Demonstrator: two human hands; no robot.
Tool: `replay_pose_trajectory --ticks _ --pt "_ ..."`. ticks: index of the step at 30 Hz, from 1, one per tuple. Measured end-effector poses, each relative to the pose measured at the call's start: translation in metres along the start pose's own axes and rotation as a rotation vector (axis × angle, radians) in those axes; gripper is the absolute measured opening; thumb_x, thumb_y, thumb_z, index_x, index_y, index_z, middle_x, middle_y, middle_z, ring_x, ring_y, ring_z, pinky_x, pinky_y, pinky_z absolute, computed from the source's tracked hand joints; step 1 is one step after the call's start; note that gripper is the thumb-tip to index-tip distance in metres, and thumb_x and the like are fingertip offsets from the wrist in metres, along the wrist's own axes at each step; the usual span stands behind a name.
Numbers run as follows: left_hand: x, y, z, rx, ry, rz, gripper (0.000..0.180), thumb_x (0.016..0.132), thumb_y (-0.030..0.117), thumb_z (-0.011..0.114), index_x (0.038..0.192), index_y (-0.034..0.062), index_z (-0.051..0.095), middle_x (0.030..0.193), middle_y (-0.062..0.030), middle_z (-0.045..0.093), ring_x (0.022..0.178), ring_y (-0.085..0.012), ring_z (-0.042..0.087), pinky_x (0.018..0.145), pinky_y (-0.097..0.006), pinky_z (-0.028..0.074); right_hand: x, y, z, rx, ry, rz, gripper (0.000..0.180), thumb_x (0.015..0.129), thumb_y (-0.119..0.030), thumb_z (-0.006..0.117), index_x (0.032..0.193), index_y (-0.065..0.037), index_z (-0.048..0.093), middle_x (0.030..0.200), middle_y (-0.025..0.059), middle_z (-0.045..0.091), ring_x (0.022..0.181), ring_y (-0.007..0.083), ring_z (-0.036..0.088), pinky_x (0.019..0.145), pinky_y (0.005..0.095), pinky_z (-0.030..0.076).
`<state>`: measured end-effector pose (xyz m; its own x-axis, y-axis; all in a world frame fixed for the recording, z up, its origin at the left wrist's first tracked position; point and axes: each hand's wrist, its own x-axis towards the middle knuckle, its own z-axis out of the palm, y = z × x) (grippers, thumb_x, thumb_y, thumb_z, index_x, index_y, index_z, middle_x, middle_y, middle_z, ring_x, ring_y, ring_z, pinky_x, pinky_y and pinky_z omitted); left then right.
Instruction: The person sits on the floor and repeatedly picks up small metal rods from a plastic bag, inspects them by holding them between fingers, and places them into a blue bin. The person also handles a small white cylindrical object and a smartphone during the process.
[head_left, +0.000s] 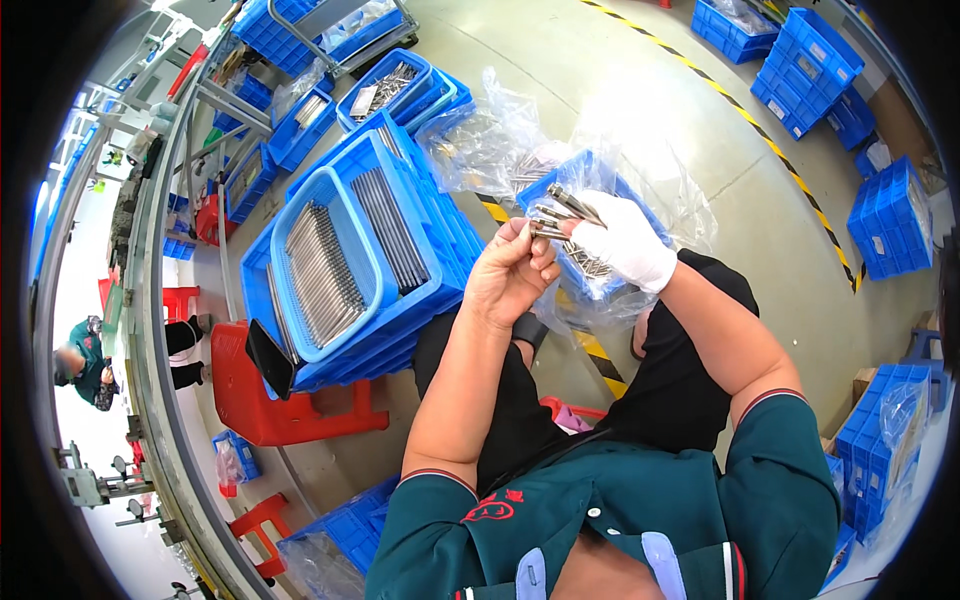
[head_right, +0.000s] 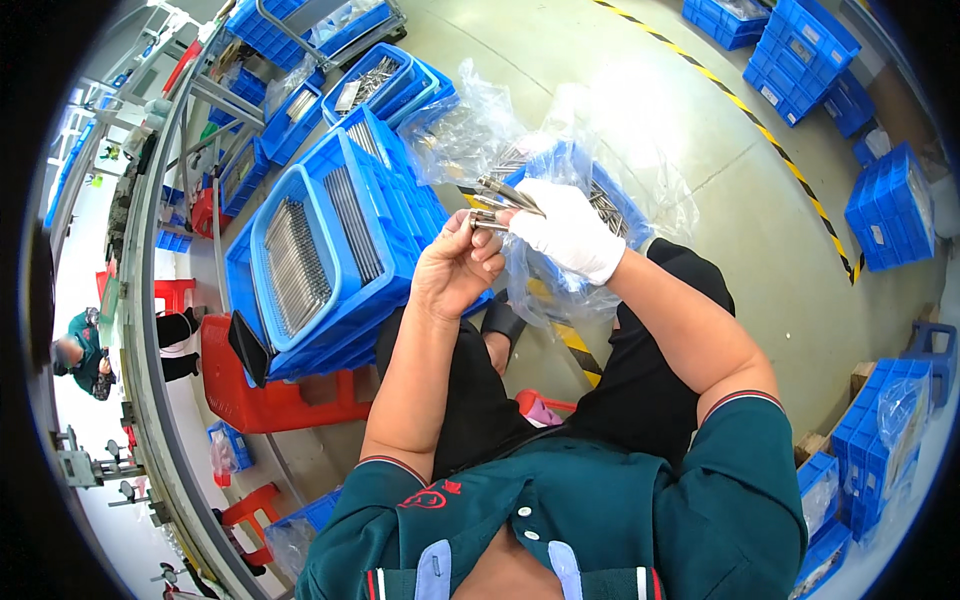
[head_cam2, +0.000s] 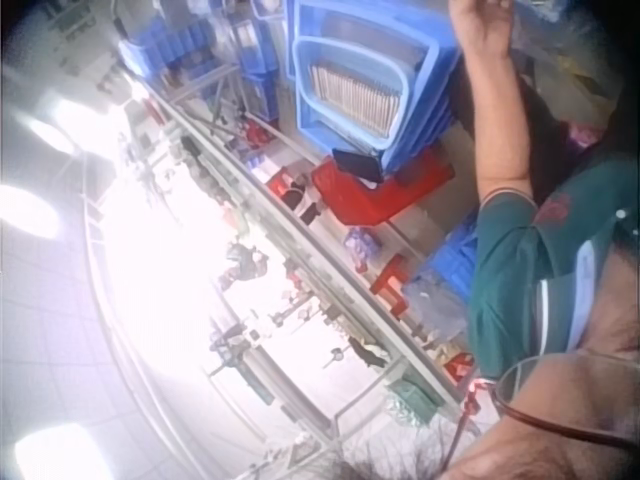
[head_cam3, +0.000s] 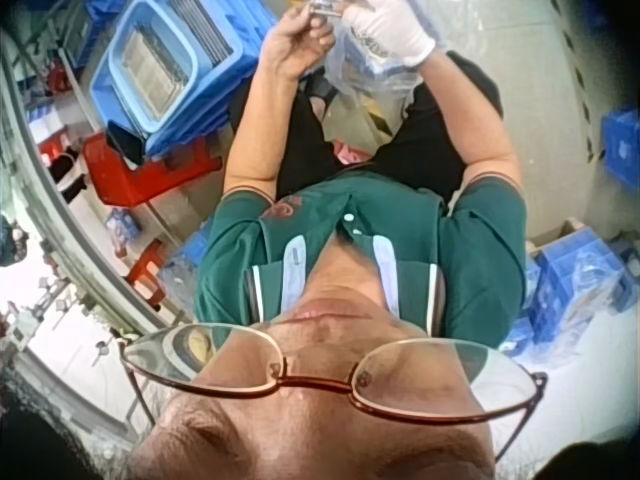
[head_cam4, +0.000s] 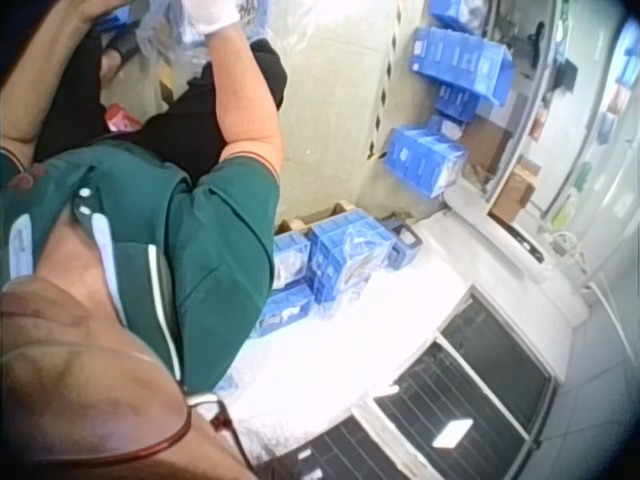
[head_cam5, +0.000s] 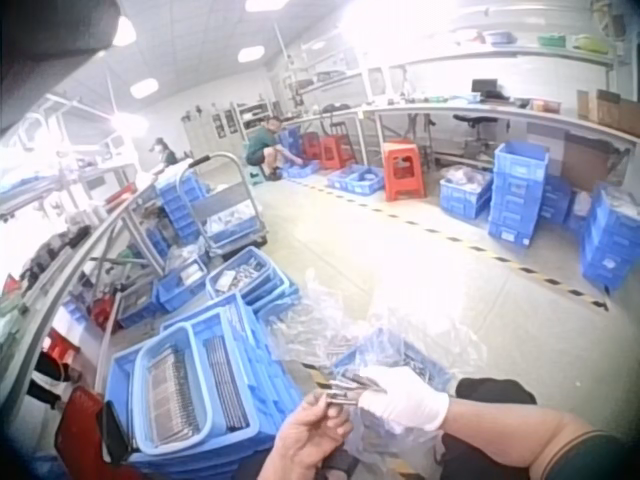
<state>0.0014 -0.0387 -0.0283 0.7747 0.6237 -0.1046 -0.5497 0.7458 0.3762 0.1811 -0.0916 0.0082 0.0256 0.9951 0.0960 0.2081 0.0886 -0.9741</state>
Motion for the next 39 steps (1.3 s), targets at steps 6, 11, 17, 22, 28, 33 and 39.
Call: replay_pose_trajectory --ticks 6,11,17,22,28,33,39 --pt "-0.003 0.009 -0.006 0.057 -0.098 -0.099 0.011 0.089 0.015 0.058 0.098 0.0109 0.062 0.076 -0.0058 0.057 0.068 -0.0161 0.048 0.058 -0.031 0.038 -0.002 -0.006 -0.002 0.159 -0.075 0.14 0.023 0.085 -0.025 0.064 0.086 -0.003 0.059 0.066 -0.0004 0.051 0.061 0.0058 0.046 0.055 0.0242 0.038" --pt "-0.005 0.008 -0.005 0.104 -0.018 -0.085 0.012 0.089 0.016 0.059 0.099 0.0101 0.062 0.076 -0.0062 0.058 0.069 -0.017 0.05 0.058 -0.032 0.04 0.0 0.003 -0.002 -0.042 -0.034 -0.012 0.022 0.085 -0.024 0.064 0.086 -0.002 0.059 0.066 0.0002 0.051 0.061 0.0063 0.045 0.054 0.0248 0.038" --pt "-0.004 0.005 0.01 0.525 0.217 0.246 0.017 0.089 0.019 0.061 0.095 0.003 0.061 0.077 -0.0054 0.06 0.065 -0.0127 0.054 0.058 -0.026 0.044 0.007 0.005 0.004 0.199 -0.005 0.089 0.022 0.085 -0.024 0.064 0.085 -0.002 0.059 0.066 -0.0003 0.051 0.06 0.0061 0.044 0.053 0.0246 0.037" --pt "-0.005 0.007 0.015 0.863 0.293 0.304 0.018 0.089 0.019 0.063 0.091 0.0008 0.06 0.071 -0.0033 0.059 0.06 -0.0094 0.052 0.055 -0.023 0.043 0.008 0.01 0.003 0.149 -0.043 0.105 0.021 0.085 -0.024 0.063 0.083 -0.003 0.058 0.066 -0.0004 0.051 0.059 0.0062 0.045 0.052 0.0244 0.037" --pt "-0.007 0.008 0.009 0.989 0.378 0.329 0.018 0.088 0.017 0.064 0.089 0.0001 0.06 0.068 -0.0018 0.056 0.058 -0.0078 0.049 0.052 -0.022 0.04 0.009 0.01 0.004 0.078 -0.066 0.093 0.024 0.085 -0.027 0.062 0.08 -0.004 0.058 0.065 0.001 0.051 0.059 0.0077 0.046 0.053 0.0257 0.038" --pt "-0.008 0.003 0.014 0.938 0.384 0.358 0.017 0.088 0.016 0.063 0.091 -0.0004 0.06 0.069 -0.0022 0.056 0.058 -0.0078 0.049 0.052 -0.022 0.04 0.007 0.0 -0.004 -0.011 -0.083 0.075 0.025 0.084 -0.028 0.063 0.079 -0.003 0.058 0.065 0.0015 0.051 0.059 0.0084 0.046 0.053 0.0259 0.038" --pt "-0.006 0.0 0.015 0.943 0.35 0.374 0.016 0.088 0.013 0.062 0.095 -0.0008 0.059 0.072 -0.0035 0.058 0.062 -0.0085 0.052 0.055 -0.022 0.042 0.006 0.009 -0.005 0.086 -0.111 0.149 0.028 0.084 -0.03 0.062 0.081 -0.003 0.06 0.066 0.0023 0.053 0.059 0.0088 0.047 0.053 0.0263 0.038"
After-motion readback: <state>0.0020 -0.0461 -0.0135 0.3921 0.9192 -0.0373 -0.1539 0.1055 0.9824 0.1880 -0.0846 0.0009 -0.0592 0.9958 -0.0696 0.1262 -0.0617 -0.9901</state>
